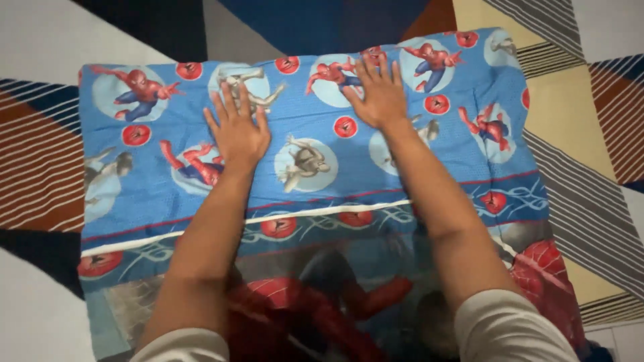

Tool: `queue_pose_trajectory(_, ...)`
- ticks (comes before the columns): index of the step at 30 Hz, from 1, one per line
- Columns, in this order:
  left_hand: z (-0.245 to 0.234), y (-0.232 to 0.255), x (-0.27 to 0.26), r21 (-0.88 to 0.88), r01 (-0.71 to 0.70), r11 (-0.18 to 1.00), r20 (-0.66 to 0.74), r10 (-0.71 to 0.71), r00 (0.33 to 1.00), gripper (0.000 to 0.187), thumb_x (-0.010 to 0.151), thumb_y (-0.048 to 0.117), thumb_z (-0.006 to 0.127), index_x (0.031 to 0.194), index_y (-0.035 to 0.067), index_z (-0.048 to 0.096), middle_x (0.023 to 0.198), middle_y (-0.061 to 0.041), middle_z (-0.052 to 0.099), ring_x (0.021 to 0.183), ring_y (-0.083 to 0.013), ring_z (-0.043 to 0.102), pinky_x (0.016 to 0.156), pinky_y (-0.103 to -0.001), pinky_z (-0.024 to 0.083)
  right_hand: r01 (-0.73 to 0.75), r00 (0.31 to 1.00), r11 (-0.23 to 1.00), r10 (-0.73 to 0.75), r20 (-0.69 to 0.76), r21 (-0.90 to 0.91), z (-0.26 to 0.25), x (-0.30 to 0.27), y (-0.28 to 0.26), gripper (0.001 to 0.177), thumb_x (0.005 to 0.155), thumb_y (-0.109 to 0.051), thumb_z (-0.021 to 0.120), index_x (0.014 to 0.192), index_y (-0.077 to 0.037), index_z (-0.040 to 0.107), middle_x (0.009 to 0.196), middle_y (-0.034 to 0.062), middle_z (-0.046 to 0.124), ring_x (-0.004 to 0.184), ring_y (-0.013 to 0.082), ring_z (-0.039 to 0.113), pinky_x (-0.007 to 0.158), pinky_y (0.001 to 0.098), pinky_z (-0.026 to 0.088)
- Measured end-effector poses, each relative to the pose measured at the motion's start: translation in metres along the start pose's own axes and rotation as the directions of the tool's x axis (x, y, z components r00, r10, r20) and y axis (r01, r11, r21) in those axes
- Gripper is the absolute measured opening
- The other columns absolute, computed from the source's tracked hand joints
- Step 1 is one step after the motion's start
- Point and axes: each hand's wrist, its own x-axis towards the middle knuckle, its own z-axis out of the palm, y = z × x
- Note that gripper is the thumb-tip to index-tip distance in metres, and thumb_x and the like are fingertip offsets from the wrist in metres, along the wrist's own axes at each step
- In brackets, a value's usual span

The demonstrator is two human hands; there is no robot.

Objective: The person folds a blue Spider-Man themed bed sheet on a patterned table. They smooth the sheet, fold it in half multiple times, and press down to create a neat rectangular bundle.

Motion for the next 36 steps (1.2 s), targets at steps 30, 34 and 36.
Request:
queue_pose_trajectory(30,0.003,-0.001,0.006,0.186,0.045,0.981,0.157,-0.075,0.985,0.073,0.105,0.054,0.031,0.167,0.016,0.027,0.173,-0.019,0.017,0.159,-0.0413,0.013,0.125,-0.064,0.009,-0.41,0.911,0.911,0.407,-0.062,-0.041,-0.012,-0.063,0.297,0.068,0.114,-0.045,0.024,0.158,0.005,0.038,0.157,0.0317,0.043,0.142,0.0543,0.038,0.11,0.0665,0.034)
queue_pose_trajectory(34,-0.016,-0.035,-0.006,0.248,0.025,0.968,0.178,-0.071,0.981,0.085,0.1,0.071,0.027,0.167,0.02,0.027,0.172,-0.024,0.015,0.16,-0.0426,0.006,0.126,-0.064,0.002,-0.343,0.938,0.935,0.334,-0.099,-0.094,-0.003,-0.08,0.269,0.067,0.115,-0.039,0.028,0.157,0.012,0.039,0.155,0.0381,0.042,0.142,0.0591,0.035,0.112,0.0675,0.032)
queue_pose_trajectory(36,-0.039,-0.056,-0.018,0.25,-0.064,0.966,0.294,-0.013,0.956,0.087,0.1,0.076,0.016,0.168,0.023,0.022,0.174,-0.016,0.014,0.161,-0.0381,0.008,0.127,-0.059,0.005,-0.321,0.944,0.942,0.31,-0.117,-0.094,-0.007,-0.099,0.247,0.072,0.115,-0.044,0.028,0.153,0.016,0.041,0.152,0.0416,0.043,0.137,0.0621,0.039,0.111,0.0665,0.035)
